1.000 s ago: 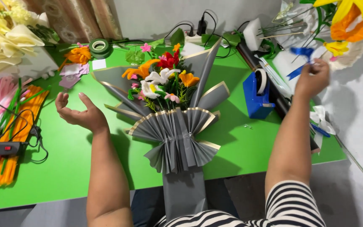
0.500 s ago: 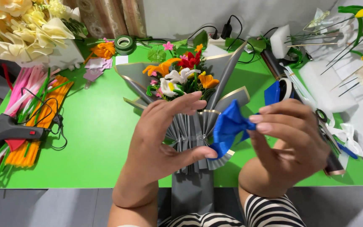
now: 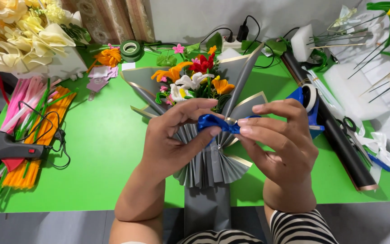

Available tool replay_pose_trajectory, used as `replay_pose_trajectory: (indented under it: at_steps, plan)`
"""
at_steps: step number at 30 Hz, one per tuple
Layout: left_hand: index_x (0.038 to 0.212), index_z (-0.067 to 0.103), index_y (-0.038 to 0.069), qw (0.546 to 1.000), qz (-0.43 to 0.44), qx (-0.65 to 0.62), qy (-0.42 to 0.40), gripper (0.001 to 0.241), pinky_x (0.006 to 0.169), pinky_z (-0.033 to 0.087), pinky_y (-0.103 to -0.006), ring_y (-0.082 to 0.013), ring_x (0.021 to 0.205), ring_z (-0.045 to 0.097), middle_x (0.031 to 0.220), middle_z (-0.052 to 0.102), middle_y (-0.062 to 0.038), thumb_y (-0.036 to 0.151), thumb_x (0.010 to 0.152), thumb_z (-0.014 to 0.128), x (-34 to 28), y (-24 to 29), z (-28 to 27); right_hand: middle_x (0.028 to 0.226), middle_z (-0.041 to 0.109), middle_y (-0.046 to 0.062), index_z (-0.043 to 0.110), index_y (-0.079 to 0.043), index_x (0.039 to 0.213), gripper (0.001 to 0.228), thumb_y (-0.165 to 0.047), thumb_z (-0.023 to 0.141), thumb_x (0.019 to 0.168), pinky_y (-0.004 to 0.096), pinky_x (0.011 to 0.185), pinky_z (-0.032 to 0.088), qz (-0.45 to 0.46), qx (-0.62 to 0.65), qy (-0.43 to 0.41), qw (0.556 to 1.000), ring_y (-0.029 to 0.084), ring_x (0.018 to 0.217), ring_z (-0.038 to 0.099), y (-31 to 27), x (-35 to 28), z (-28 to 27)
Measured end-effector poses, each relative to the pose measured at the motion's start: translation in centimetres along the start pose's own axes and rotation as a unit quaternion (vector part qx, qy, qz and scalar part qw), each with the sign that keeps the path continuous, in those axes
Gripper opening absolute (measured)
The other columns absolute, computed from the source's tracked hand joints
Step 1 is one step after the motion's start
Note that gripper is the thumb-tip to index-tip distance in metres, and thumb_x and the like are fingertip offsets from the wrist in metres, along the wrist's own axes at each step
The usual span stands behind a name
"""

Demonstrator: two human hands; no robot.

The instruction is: The person folds a piece of gray wrapping paper into pleats and attaches it to the base of a flower bouquet. They secure the pleated paper with a strip of blue tape and then tie a blue ribbon around the bouquet's stem.

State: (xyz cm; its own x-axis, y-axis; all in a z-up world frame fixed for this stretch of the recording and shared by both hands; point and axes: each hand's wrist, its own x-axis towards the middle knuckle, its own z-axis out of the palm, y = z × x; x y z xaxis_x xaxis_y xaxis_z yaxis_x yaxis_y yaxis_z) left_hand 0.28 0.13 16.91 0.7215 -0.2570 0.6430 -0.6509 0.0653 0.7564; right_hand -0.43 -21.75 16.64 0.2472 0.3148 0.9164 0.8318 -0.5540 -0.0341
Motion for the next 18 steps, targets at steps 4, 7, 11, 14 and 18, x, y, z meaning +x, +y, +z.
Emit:
replay_pose_trajectory:
  at_steps: [4,7,11,14,18]
  plan:
    - [0.131,0.061,0.004,1.000,-0.013,0.005,0.004,0.032,0.089,0.062,-0.0268,-0.0172,0.103,0.077,0.107,0.077,-0.011,0.004,0.101,0.069,0.1,0.0,0.2,0.133,0.061,0.020,0.057,-0.007,0.123,0.050,-0.034,0.078,0.086,0.047,0.113,0.058,0.159,0.151,-0.044,0.975,0.036,0.124,0.068,-0.2,0.0,-1.2]
    - [0.132,0.062,0.005,0.999,-0.010,0.033,0.012,0.031,0.082,0.056,-0.0260,-0.0136,0.095,0.069,0.100,0.069,-0.006,0.005,0.102,0.069,-0.2,-0.6,0.5,0.126,0.067,0.020,0.057,-0.001,0.127,0.055,-0.026,0.077,0.082,0.038,0.111,0.060,0.255,0.213,-0.074,0.940,0.029,0.119,0.072,0.5,-0.2,-2.0]
    - [0.134,0.061,0.004,0.999,-0.001,0.039,0.018,0.030,0.087,0.062,-0.0259,-0.0139,0.101,0.072,0.108,0.071,-0.005,0.005,0.104,0.066,-0.3,-1.1,0.7,0.101,0.076,0.013,0.068,0.000,0.106,0.031,-0.003,0.084,0.080,0.027,0.092,0.065,0.286,0.210,-0.083,0.931,0.020,0.097,0.078,1.0,-1.4,-2.2]
    - [0.149,0.040,0.010,0.997,-0.038,-0.034,-0.053,0.068,0.105,0.068,-0.0370,-0.0264,0.121,0.076,0.123,0.073,-0.018,0.034,0.095,0.075,0.3,0.0,0.4,0.105,0.076,0.013,0.067,0.001,0.106,0.026,0.002,0.081,0.085,0.029,0.096,0.064,0.268,0.194,-0.086,0.940,0.021,0.102,0.076,1.3,-1.5,-1.9]
    - [0.147,0.044,0.012,0.997,-0.047,0.031,-0.055,0.071,0.093,0.061,-0.0226,-0.0090,0.102,0.075,0.115,0.080,-0.009,0.026,0.089,0.083,0.3,-0.4,1.2,0.106,0.075,0.014,0.066,-0.001,0.111,0.025,0.001,0.078,0.089,0.031,0.099,0.063,0.266,0.190,-0.081,0.941,0.023,0.104,0.076,1.3,-1.3,-1.7]
